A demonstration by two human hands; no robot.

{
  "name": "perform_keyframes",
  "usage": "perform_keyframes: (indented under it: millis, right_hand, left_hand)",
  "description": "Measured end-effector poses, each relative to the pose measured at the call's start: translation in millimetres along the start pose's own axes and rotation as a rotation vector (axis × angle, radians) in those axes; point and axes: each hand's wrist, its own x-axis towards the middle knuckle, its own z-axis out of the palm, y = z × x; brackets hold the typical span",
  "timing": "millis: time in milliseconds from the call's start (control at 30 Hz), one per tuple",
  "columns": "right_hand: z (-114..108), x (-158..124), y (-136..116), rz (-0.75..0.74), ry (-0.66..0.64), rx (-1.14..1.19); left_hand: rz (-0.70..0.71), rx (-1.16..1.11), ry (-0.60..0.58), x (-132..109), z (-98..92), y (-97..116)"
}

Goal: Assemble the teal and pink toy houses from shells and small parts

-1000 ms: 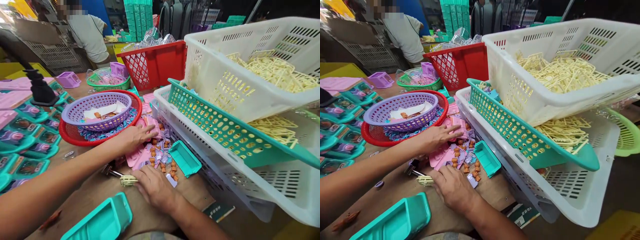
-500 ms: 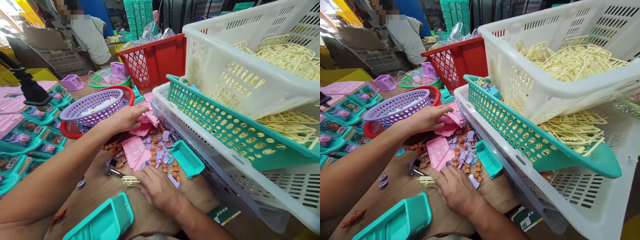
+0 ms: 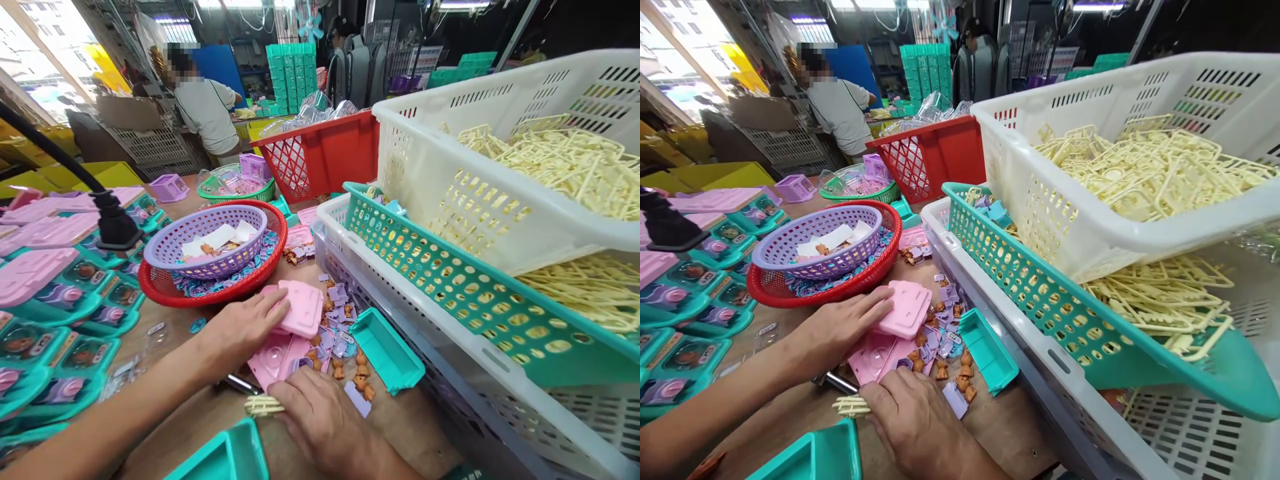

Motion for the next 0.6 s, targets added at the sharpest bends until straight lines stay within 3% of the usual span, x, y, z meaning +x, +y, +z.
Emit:
perform_keyframes:
  millis: [133,233,300,400,467,533,600]
  right_hand:
    - [4.4,0.4,0.7,-0.024,0.015,0.005]
    - [10.1,1.4,7.9,0.033,0.133,-0.023]
    - [9.6,4.2,14.1,0.097,0.255,-0.033]
    - [-2.6,10.4,17.4,0.144,0.415,0.051]
    - [-14.9,13.3,12.3,0.13,0.516,0.132]
    - [-25.1,12.9,1.9,0.128,0.612,0.181]
    - [-30.8,7.9,-10.7,0.157,0.721,0.161]
  left_hand:
    - [0.014,-0.022,0.019,-25.7,7.7,8.7]
    - [0.036,-0.085,0.019,-13.6,1.7,11.8]
    - [0.026,-0.169,0.079,1.3,-7.8,12.0]
    - [-0.033,-0.434,0.261,15.5,-28.6,14.8]
    - [-0.127,-0.701,0.312,13.1,-43.4,21.6]
    - [-0.198,-0.968,0.244,2.5,-54.9,33.0]
    - [-0.166,-1.099,0.123,-10.2,-60.3,45.2]
